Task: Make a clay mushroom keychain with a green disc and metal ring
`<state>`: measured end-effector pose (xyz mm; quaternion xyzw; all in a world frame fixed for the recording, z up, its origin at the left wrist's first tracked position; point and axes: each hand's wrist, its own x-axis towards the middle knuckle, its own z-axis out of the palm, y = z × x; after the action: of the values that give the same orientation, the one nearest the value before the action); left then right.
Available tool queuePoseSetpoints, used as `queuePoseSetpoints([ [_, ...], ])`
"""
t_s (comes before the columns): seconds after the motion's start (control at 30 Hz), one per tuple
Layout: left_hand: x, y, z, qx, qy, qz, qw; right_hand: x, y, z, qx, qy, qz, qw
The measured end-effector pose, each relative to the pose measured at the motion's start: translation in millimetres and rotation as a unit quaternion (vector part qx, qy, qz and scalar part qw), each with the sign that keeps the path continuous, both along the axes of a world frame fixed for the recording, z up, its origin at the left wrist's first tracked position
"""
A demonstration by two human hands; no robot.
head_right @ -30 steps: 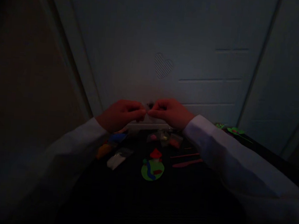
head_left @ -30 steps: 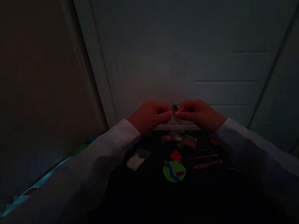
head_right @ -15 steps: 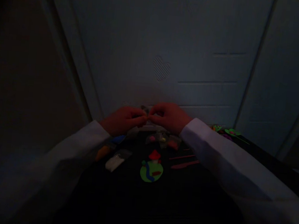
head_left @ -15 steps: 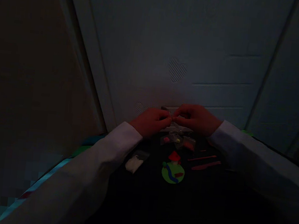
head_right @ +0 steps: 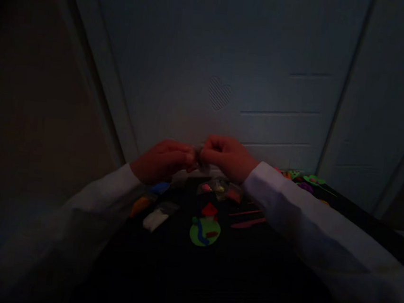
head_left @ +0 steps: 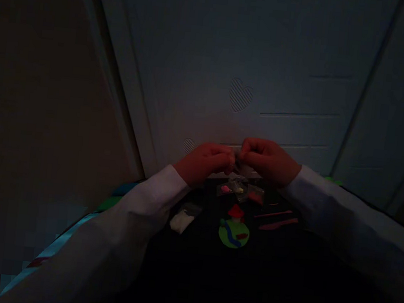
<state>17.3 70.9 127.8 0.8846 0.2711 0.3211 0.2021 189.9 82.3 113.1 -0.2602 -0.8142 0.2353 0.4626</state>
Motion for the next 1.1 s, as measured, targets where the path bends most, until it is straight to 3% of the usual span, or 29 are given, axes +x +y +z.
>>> queuePoseSetpoints([
  [0.1,1.1,-0.2,0.5,0.025,-0.001,0.041,0.999,2.3,-0.6,3.7,0.029,-0.002,-0.052,0.998],
  [0.27,0.4,-3.5,6.8,0.102,0.039,0.178,0.978,-0.8,-5.3,7.2,0.122,-0.055,-0.172,0.976],
  [0.37,-1.3,-4.6,7.8,0.148,0.075,0.206,0.964,-1.1,-3.2,5.9,0.148,-0.075,-0.214,0.963],
  [0.53,-3.6,2.9,1.3,0.256,0.064,0.178,0.948,6.6,1.3,9.5,0.096,-0.069,-0.237,0.964],
  [0.7,1.0,10.0,-8.4,0.305,0.036,0.164,0.937,4.4,-5.1,14.5,0.045,-0.051,-0.209,0.976],
  [0.9,5.0,6.7,-14.5,0.326,-0.009,0.166,0.930,1.0,-8.4,16.2,0.012,-0.030,-0.200,0.979],
  [1.1,4.2,9.1,-15.5,0.288,-0.042,0.151,0.945,2.5,-6.2,16.5,-0.012,-0.034,-0.179,0.983],
])
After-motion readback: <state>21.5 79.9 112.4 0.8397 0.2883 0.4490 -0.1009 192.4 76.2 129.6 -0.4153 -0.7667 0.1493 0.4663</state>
